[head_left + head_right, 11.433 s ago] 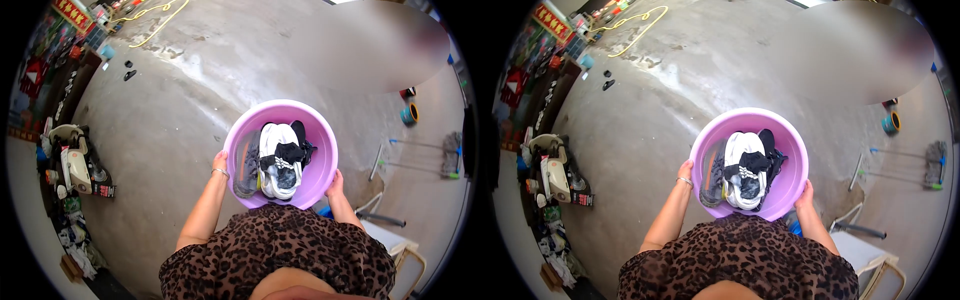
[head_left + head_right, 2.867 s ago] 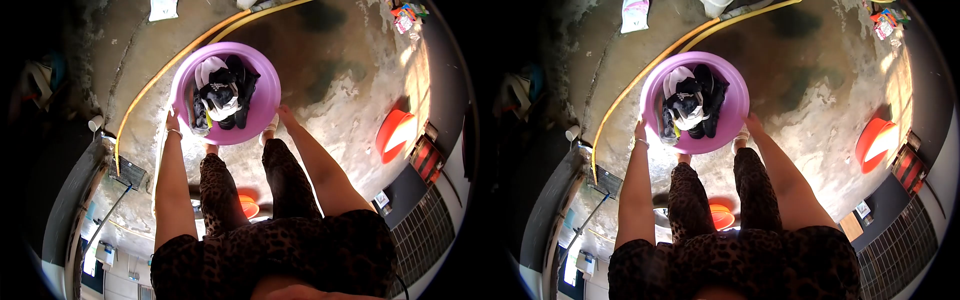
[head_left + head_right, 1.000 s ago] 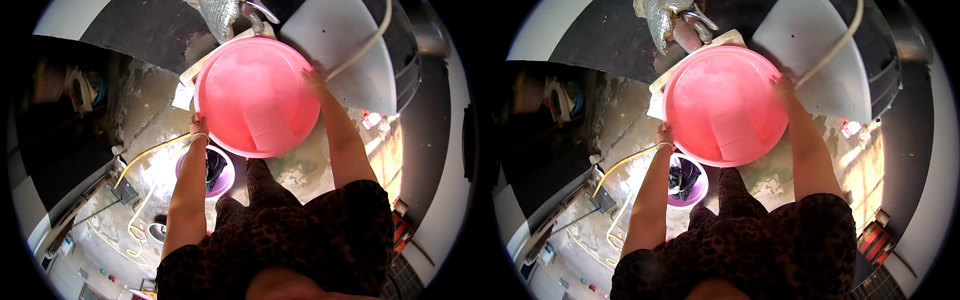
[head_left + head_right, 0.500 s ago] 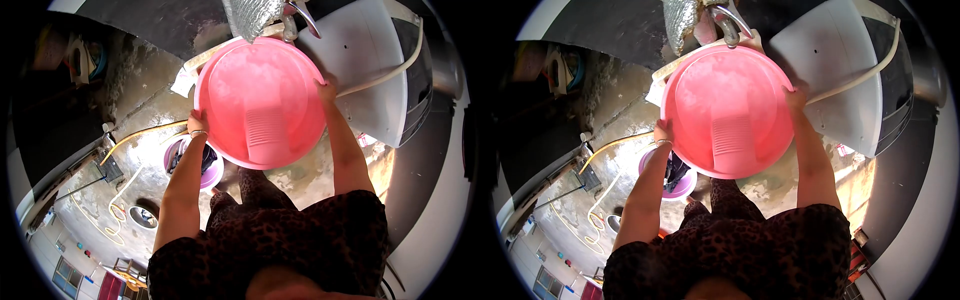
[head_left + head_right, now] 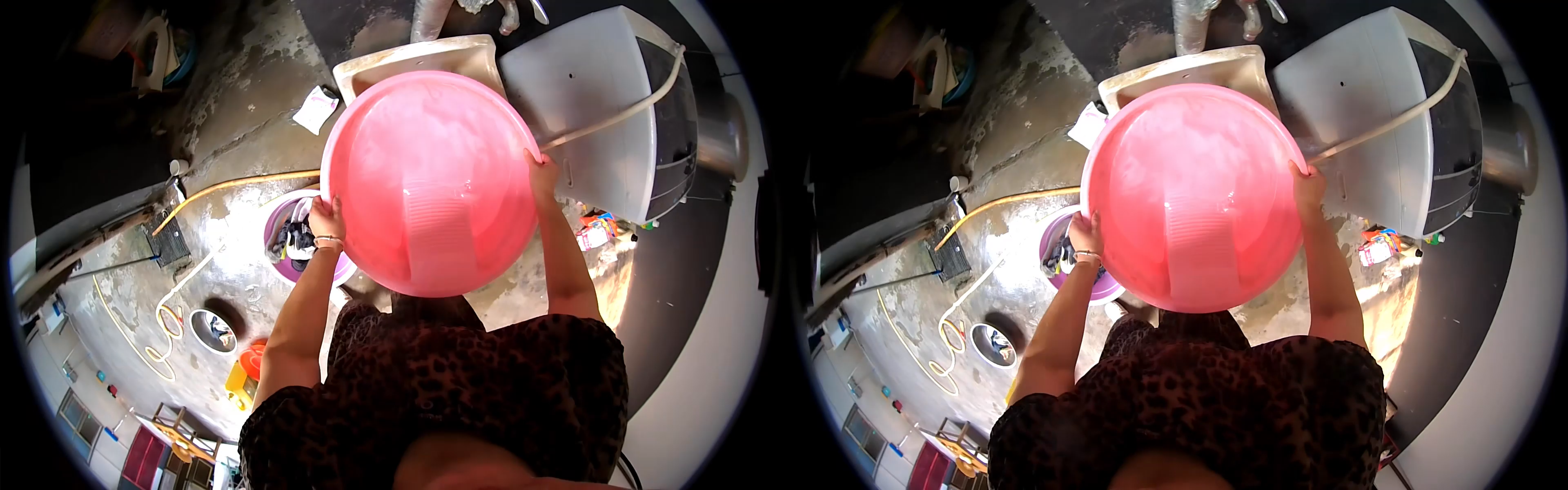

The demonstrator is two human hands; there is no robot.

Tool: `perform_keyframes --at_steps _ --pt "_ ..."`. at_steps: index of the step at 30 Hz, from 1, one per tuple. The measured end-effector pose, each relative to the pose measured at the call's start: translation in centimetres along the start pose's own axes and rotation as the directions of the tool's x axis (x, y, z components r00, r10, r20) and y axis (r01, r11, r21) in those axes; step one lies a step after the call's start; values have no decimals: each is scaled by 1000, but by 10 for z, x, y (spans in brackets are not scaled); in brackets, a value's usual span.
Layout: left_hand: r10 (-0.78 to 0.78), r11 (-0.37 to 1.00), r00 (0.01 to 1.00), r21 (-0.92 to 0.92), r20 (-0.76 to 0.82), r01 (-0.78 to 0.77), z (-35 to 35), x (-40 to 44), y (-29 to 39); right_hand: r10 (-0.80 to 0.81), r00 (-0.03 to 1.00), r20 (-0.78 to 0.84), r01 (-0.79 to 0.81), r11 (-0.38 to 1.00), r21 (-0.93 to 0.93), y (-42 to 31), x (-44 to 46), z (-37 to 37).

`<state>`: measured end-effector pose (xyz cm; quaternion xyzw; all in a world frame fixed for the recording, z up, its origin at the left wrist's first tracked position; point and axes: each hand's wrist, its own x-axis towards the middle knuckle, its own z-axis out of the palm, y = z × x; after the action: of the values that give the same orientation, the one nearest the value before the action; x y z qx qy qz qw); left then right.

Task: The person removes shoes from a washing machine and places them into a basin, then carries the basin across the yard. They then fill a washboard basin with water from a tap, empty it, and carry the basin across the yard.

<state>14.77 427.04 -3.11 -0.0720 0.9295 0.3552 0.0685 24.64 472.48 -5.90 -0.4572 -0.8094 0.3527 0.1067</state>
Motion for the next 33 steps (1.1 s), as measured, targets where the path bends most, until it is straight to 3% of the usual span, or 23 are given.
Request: perform_keyframes --at_steps 5,6,9,17,21,23,29,30,31,33 --pt "-70 997 998 25 -5 70 -61 -57 -32 -40 999 -6 40 999 -30 -5 -69 -21" --pt "-44 994 996 -101 -79 36 -71 -72 -40 -64 998 -10 64 997 -54 -7 -86 -26" --pt "-128 986 992 -110 -18 125 -112 -110 -67 -65 997 40 73 975 -211 -15 -138 -40" --pt "-365 931 931 -18 31 365 -204 -223 -155 -129 979 159 157 973 -171 -21 -271 -34" --pt "-366 927 928 -113 -63 358 -215 -274 -199 -114 971 211 152 974 -171 4 -310 -19" --pt "-441 897 894 -69 -79 436 -217 -307 -225 -121 958 259 177 963 -205 13 -330 -9" --pt "-477 878 831 -106 -286 467 -202 -393 -286 -185 917 353 268 942 -202 31 -380 39" --pt "-616 786 759 -98 -209 611 -192 -417 -312 -247 886 392 326 934 -149 26 -400 49" --pt "-608 794 757 -178 -237 582 -186 -427 -321 -234 886 400 326 928 -181 28 -410 55" --pt "-650 758 732 -103 -204 645 -178 -443 -339 -215 884 414 334 911 -241 32 -421 67"
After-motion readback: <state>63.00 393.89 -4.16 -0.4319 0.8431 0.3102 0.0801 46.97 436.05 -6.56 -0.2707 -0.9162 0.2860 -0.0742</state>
